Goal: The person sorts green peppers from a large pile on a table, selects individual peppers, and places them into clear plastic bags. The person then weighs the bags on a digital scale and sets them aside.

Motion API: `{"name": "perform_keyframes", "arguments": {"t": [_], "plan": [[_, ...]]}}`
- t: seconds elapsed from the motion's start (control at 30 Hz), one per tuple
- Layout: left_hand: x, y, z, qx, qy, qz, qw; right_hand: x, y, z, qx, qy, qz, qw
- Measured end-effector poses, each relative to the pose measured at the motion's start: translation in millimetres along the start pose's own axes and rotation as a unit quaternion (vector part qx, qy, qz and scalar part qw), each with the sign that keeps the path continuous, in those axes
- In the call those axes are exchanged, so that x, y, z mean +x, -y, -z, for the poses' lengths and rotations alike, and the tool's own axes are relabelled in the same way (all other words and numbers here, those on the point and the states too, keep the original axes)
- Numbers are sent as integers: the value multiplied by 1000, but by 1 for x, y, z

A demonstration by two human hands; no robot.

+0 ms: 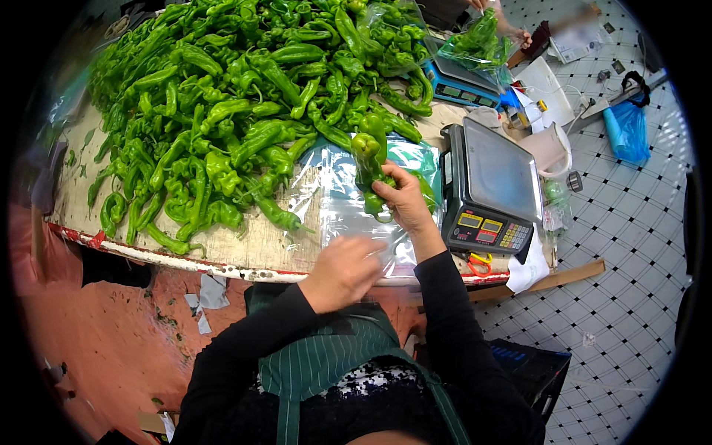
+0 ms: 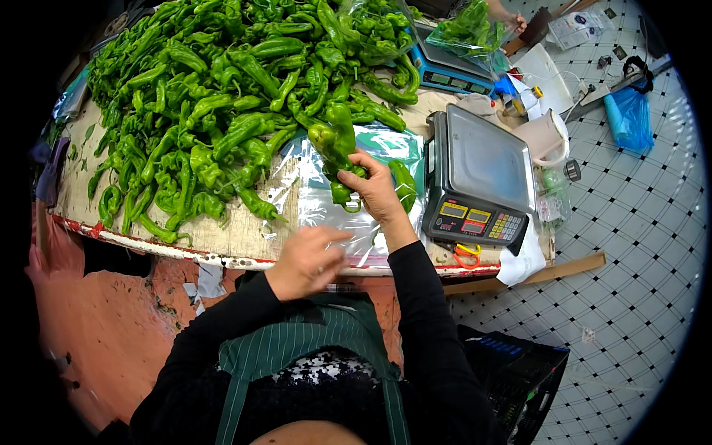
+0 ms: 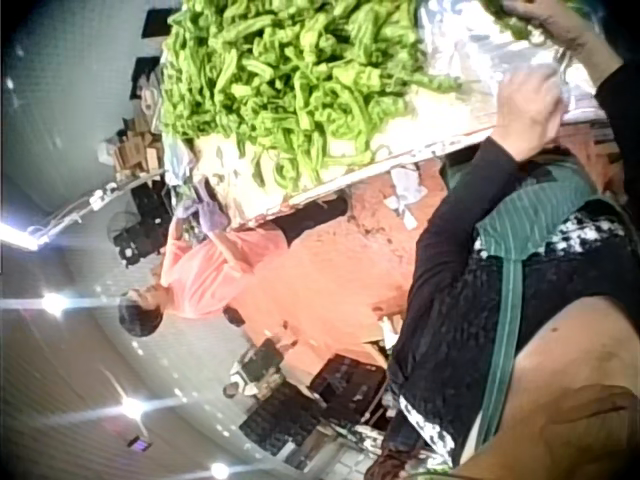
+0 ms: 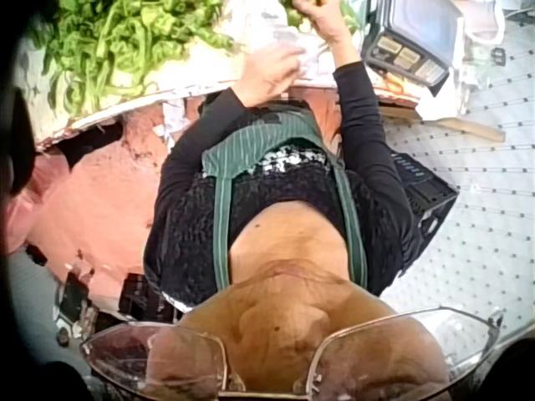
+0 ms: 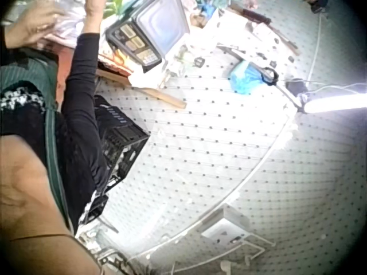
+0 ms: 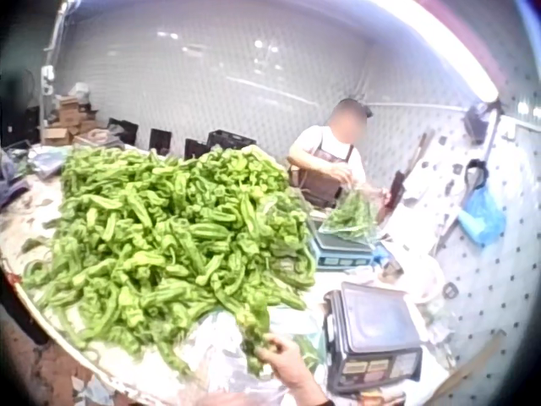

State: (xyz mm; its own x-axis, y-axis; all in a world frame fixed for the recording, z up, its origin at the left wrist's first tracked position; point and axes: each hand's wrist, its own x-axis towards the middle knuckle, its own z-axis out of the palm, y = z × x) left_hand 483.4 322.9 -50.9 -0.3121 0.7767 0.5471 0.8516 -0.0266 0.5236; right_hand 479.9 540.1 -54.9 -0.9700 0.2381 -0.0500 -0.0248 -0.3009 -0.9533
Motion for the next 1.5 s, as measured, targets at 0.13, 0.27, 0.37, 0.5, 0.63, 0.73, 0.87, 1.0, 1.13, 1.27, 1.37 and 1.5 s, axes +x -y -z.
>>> {"name": "perform_keyframes", "arguments": {"t": [0.13,0.27,0.37,0.5,0.63,0.73,0.87,1.0,1.13,1.27,1.37,1.5], "plan": [[40,4,36,-31,-293,97,951,-9,-16,16,-51,-20,22,998],[66,6,57,-1,-344,70,936,-18,-6,2,-64,21,24,997],[61,16,50,-28,-321,61,945,-20,-8,3,-91,48,44,994],[57,5,41,-178,-355,153,905,-23,-8,-1,-82,57,42,994],[53,8,36,-119,-337,114,927,-27,-5,-5,-61,56,39,996],[54,3,37,-121,-344,115,924,-26,-9,-3,-57,64,37,996],[55,6,43,-61,-347,55,934,-26,-11,-2,-63,66,30,995],[53,13,50,-22,-339,39,940,-33,-7,-4,-53,75,1,996],[55,18,53,-17,-348,41,936,-45,2,-9,-15,103,-48,993],[42,19,47,-174,-373,141,901,-50,-3,2,14,137,-76,988],[30,23,41,-237,-321,197,896,-49,-7,5,6,162,-47,986],[32,19,26,-260,-229,165,923,-55,1,5,-4,172,-49,984]]}}
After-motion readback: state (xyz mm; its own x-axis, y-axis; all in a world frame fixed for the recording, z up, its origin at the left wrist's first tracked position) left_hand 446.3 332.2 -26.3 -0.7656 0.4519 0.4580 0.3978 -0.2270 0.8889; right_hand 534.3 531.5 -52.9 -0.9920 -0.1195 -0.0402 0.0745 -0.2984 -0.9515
